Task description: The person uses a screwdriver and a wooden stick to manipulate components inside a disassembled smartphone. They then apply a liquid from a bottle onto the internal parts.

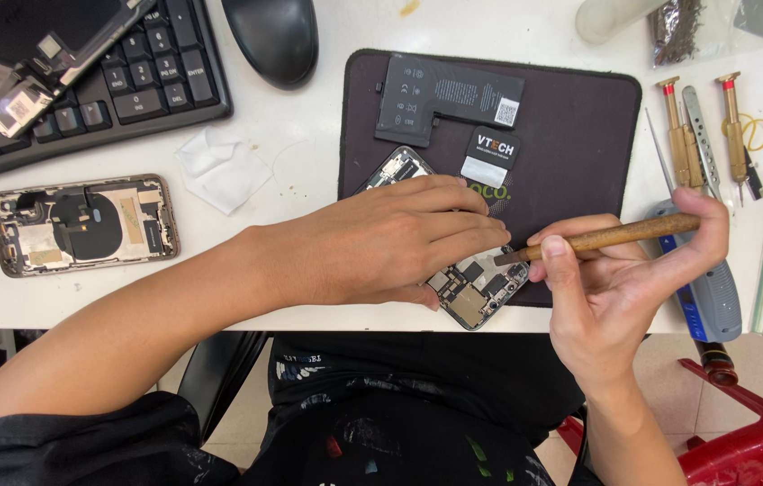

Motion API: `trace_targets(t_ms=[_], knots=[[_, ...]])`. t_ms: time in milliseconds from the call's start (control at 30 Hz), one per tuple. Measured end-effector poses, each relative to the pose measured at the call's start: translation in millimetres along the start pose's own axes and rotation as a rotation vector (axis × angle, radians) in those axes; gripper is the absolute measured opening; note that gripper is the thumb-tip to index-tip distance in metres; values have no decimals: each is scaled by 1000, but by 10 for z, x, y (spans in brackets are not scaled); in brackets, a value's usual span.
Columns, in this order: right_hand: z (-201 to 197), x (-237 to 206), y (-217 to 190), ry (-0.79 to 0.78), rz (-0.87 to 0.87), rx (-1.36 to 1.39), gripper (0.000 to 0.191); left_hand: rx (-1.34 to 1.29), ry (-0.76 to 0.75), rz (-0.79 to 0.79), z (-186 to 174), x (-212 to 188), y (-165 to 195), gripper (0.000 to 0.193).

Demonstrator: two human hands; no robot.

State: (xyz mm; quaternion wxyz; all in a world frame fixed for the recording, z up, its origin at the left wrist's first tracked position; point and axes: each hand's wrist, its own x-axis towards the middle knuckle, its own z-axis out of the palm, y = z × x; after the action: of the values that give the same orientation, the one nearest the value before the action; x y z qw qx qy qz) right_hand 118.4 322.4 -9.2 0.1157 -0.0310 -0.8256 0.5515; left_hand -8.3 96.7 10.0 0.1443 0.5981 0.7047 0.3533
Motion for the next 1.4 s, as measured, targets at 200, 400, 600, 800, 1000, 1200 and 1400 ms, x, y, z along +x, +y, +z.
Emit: trace_targets(t_ms=[200,400,600,800,1000,1200,1400], knots=[[11,44,-34,49,44,26,67,16,17,7,2,19,-12,81],[23,13,-2,15,2,-16,63,7,0,-8,28,-14,-36,79],[-6,18,-15,-7,-4,17,64,5,7,2,-17,25,8,80],[-13,27,6,38,36,47,65,15,8,-14,-8,19,7,81],[-2,8,-1,-9,11,9,67,-3,1,-6,-8,-21,9,80],[26,-3,-64,32,64,82,67,-6,15,-8,-44,-21,30,82],[31,-64,-40,40,29,41,67,-14,17,-1,-16,-44,1,81]])
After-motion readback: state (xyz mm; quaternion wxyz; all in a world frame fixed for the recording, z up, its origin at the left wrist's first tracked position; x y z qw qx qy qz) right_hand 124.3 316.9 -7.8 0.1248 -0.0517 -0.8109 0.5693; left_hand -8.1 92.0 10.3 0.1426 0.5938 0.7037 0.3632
